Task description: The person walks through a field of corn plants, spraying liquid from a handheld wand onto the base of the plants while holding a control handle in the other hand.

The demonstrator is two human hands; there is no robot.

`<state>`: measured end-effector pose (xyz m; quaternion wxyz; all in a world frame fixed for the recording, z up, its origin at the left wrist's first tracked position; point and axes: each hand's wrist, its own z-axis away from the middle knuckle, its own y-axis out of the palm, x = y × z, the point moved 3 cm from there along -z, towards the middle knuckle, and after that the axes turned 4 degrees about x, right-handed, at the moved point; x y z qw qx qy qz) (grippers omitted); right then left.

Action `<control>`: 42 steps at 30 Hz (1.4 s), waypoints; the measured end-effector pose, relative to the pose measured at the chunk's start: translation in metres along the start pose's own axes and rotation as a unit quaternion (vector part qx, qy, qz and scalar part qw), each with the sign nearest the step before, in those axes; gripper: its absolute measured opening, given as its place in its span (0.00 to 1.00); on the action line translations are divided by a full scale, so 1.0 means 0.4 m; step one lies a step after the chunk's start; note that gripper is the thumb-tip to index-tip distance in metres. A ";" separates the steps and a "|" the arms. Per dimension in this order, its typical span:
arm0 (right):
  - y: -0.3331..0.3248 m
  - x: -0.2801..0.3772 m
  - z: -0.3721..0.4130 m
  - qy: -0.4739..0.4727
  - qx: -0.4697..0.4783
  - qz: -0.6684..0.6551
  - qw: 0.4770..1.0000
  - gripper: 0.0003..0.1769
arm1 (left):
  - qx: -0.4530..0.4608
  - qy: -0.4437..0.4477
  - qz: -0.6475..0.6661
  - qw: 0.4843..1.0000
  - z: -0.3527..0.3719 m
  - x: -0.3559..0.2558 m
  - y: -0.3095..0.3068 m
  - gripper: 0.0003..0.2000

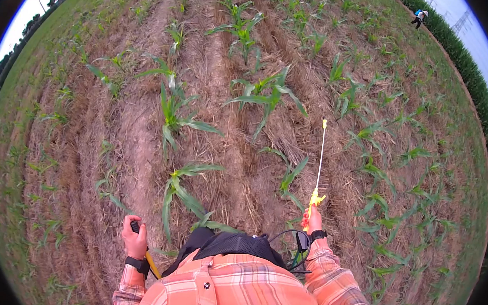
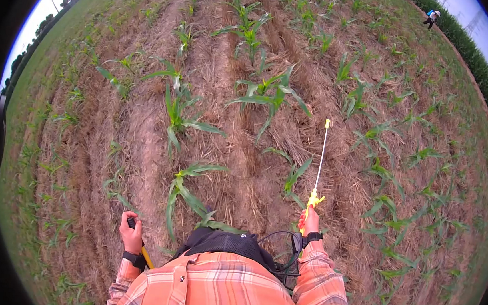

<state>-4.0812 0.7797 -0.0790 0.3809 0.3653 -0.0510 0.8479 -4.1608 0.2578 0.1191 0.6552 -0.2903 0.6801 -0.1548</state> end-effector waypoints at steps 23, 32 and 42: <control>0.782 0.071 -0.062 0.046 0.181 0.283 0.941 0.20 | -0.045 -0.051 0.056 0.996 -0.371 0.147 -0.101 0.07; 0.931 0.087 -0.121 0.052 0.291 0.454 0.841 0.21 | -0.052 -0.061 0.054 0.995 -0.465 0.156 -0.061 0.07; 0.902 0.280 -0.319 0.093 0.267 0.332 0.900 0.20 | -0.038 -0.040 0.016 0.998 -0.659 0.005 0.061 0.07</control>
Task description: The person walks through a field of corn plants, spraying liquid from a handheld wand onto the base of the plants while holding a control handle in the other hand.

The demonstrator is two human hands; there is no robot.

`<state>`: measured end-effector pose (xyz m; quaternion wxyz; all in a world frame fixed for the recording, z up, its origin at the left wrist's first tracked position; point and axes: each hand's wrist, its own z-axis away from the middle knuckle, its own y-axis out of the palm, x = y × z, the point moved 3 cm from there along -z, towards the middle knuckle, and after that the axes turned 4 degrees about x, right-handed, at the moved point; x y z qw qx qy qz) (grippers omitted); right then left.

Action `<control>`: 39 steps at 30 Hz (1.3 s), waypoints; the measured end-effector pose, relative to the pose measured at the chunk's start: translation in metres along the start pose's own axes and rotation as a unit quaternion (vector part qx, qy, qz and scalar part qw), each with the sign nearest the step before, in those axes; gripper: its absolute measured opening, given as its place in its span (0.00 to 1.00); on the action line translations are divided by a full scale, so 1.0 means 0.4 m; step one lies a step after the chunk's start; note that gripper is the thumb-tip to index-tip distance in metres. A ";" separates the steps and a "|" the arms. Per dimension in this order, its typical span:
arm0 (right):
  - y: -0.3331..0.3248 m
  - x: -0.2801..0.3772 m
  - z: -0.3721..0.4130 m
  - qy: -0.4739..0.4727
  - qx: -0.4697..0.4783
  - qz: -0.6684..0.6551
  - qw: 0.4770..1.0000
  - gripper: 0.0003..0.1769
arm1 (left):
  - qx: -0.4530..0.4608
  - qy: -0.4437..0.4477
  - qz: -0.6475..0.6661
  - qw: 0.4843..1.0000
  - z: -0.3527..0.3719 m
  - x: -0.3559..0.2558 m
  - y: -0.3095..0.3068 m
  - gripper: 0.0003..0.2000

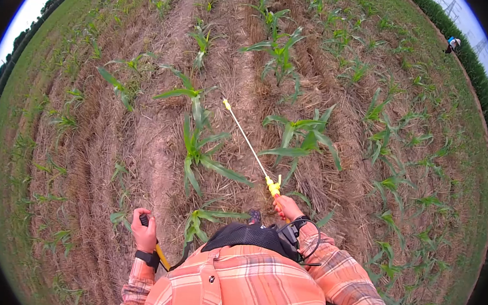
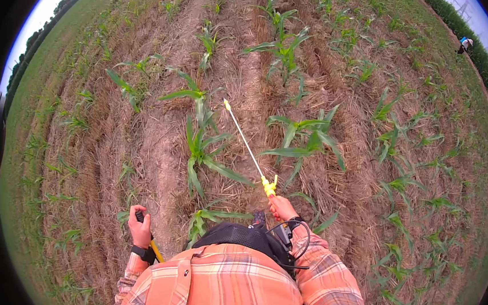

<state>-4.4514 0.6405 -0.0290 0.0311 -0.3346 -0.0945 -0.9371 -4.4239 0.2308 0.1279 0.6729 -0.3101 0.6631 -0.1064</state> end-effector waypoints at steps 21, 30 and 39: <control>-0.463 0.018 0.001 -0.120 -0.243 -0.394 0.878 0.22 | 0.007 0.029 0.013 0.999 -0.225 -0.084 0.169 0.07; -0.271 0.218 -0.166 -0.046 -0.190 -0.260 0.946 0.21 | 0.033 0.001 0.027 0.999 -0.441 -0.026 0.137 0.07; 0.031 0.459 -0.333 0.026 -0.055 -0.047 0.997 0.20 | 0.006 -0.045 0.063 0.997 -0.597 0.038 0.056 0.06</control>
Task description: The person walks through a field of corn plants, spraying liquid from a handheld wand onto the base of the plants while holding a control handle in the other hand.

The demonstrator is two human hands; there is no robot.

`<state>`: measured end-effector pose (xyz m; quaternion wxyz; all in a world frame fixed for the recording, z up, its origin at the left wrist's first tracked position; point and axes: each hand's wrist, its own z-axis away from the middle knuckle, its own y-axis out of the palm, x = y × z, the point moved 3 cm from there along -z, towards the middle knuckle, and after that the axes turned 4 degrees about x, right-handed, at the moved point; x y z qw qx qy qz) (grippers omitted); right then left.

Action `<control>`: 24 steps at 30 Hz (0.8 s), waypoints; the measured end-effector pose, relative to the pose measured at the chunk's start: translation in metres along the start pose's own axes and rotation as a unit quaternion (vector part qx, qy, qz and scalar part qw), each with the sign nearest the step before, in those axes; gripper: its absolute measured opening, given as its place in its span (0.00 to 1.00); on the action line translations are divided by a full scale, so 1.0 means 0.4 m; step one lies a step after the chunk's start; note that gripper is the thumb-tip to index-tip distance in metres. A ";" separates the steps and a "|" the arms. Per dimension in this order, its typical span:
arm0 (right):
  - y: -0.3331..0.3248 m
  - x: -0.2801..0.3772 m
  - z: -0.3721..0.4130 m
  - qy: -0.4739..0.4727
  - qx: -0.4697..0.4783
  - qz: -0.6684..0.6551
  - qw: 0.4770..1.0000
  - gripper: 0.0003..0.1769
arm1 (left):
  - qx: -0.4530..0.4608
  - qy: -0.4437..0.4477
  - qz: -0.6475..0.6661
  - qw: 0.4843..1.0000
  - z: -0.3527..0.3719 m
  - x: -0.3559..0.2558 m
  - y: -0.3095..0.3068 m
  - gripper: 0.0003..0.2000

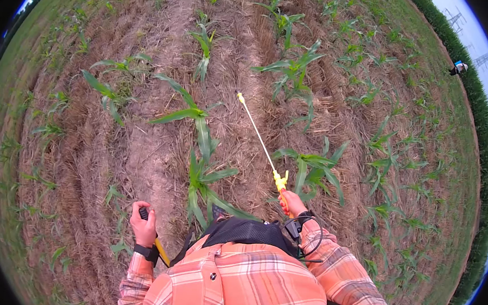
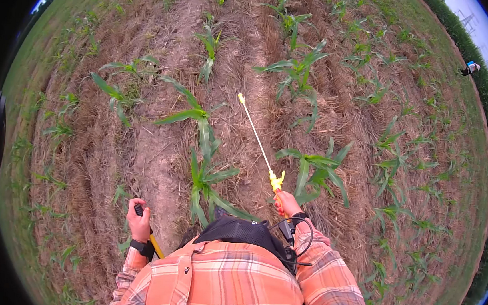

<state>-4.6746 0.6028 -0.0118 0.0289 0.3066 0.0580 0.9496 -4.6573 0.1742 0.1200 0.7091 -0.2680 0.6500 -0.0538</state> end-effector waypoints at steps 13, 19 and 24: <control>0.070 0.138 -0.076 0.086 0.101 0.162 0.978 0.18 | 0.015 -0.012 -0.025 1.000 -0.147 0.010 0.049 0.07; -0.051 0.265 -0.188 0.020 0.067 0.083 0.994 0.19 | -0.025 0.016 -0.025 0.999 -0.238 -0.083 0.129 0.06; -0.181 0.343 -0.249 -0.028 0.035 -0.032 0.998 0.20 | -0.002 0.030 -0.050 0.998 -0.327 -0.180 0.222 0.07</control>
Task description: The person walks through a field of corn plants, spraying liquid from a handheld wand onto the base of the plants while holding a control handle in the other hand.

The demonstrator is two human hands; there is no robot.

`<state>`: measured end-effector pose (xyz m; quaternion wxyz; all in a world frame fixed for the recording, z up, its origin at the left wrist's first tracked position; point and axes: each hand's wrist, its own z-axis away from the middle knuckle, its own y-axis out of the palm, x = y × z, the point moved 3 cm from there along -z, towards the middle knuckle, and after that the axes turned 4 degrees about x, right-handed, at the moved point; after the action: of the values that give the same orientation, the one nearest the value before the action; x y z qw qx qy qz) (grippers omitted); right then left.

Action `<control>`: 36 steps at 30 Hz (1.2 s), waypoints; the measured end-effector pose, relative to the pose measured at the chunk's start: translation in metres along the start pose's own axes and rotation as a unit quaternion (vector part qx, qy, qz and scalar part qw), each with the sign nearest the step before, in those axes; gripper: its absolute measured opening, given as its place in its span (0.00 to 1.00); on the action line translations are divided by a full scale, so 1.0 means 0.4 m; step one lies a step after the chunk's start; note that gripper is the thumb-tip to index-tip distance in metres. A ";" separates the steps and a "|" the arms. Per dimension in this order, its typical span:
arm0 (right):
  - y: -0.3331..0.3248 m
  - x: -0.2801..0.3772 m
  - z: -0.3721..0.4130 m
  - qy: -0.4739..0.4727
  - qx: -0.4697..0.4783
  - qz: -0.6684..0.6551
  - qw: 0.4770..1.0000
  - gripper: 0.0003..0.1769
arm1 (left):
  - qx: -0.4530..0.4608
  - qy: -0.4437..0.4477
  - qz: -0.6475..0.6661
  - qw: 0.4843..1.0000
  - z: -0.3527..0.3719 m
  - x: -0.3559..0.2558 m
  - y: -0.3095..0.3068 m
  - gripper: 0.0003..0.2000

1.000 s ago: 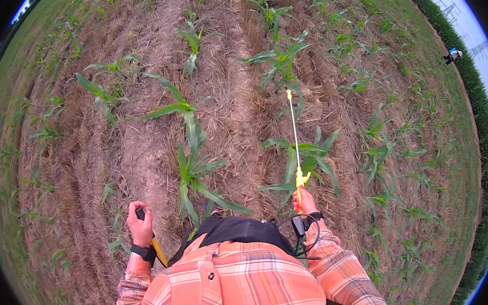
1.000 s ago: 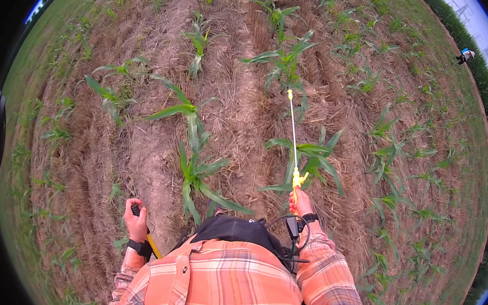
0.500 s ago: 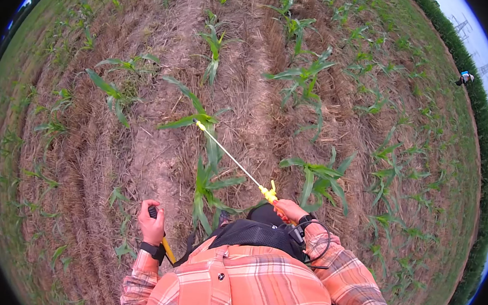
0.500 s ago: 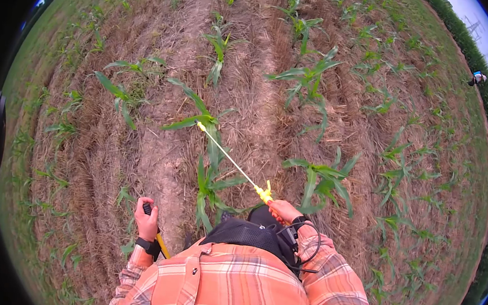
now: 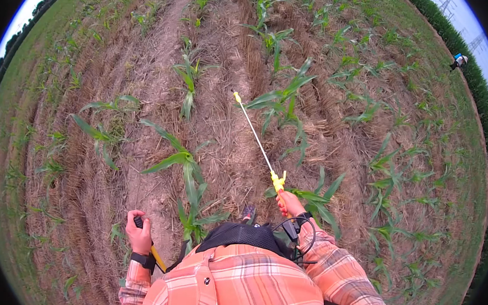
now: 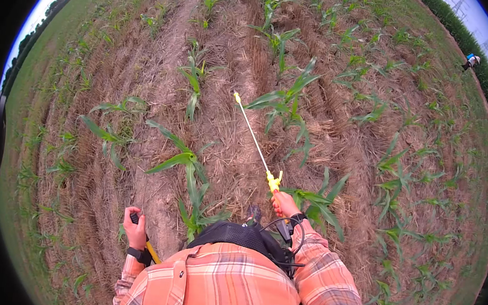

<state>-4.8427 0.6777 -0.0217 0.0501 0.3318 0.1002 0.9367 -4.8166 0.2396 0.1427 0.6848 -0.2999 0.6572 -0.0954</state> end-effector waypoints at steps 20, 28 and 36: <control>-0.393 0.046 0.002 -0.102 -0.207 -0.287 0.930 0.22 | 0.037 0.043 -0.019 0.998 -0.209 -0.130 0.214 0.07; -0.330 0.147 -0.113 -0.085 -0.255 -0.293 0.917 0.22 | 0.053 0.047 0.008 0.997 -0.439 -0.125 0.257 0.07; -0.102 0.411 -0.266 -0.047 -0.194 -0.133 0.971 0.22 | 0.048 0.025 0.024 0.998 -0.666 -0.035 0.230 0.07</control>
<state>-5.0363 0.7275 -0.0110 0.2420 0.3431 -0.0425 0.9066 -5.0975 0.2447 0.1169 0.6842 -0.2484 0.6754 -0.1183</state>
